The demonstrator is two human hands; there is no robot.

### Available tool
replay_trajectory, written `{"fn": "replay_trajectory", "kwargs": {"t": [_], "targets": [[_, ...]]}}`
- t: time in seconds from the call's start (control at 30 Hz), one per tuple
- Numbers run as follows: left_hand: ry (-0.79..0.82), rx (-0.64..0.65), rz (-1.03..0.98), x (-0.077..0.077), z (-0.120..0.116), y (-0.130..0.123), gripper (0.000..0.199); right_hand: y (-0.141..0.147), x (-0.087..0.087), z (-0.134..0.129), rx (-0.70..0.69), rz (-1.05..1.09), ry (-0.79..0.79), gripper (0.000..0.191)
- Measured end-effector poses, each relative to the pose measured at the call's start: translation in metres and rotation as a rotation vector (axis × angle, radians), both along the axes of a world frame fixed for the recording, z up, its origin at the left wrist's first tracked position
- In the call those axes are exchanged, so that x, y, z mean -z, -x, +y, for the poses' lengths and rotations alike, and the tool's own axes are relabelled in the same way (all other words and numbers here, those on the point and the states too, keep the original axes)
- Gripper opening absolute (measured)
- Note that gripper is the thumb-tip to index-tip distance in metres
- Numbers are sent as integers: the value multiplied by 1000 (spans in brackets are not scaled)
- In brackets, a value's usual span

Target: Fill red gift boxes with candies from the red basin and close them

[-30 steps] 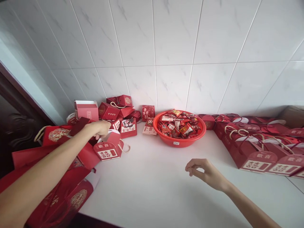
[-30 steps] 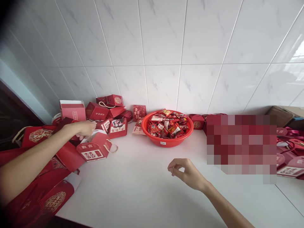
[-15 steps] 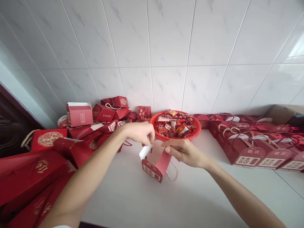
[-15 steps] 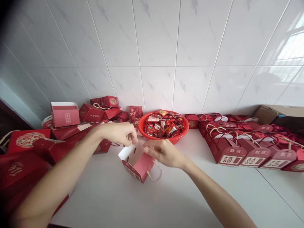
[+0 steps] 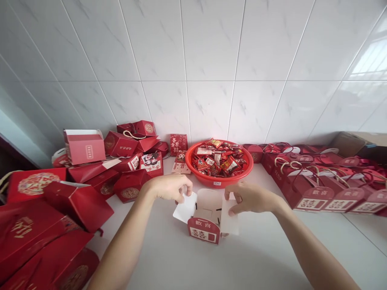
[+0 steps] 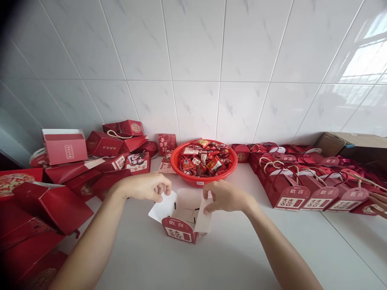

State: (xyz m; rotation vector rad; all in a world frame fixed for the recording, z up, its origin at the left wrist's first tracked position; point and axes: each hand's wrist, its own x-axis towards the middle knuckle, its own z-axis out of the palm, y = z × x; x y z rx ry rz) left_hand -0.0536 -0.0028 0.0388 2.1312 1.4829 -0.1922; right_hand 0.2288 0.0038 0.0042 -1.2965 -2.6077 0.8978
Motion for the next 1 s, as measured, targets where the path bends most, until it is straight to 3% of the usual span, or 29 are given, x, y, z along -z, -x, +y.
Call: {"fn": "replay_trajectory", "kwargs": {"t": [0.2, 0.33, 0.5, 0.63, 0.7, 0.8, 0.87, 1.0], "targets": [[213, -14, 4, 29, 11, -4, 24, 6, 10, 7, -86, -141, 6, 43], [170, 43, 33, 40, 19, -7, 23, 6, 16, 12, -103, -133, 4, 45], [42, 60, 24, 30, 19, -3, 16, -5, 9, 18, -79, -22, -17, 43], [110, -31, -104, 15, 13, 4, 20, -15, -3, 34, -81, 198, -10, 33], [95, -65, -182, 8, 13, 7, 28, -15, -6, 49, -27, 355, -28, 31], [-82, -40, -295, 2, 21, 4, 29, -3, -3, 75, 115, 511, -89, 24], [-214, 1, -327, 1, 34, -3, 25, 12, 2, 90, 230, 416, -180, 15], [-277, 42, -289, 11, 77, -25, 22, 51, 11, 105, 363, -114, -326, 12]]}}
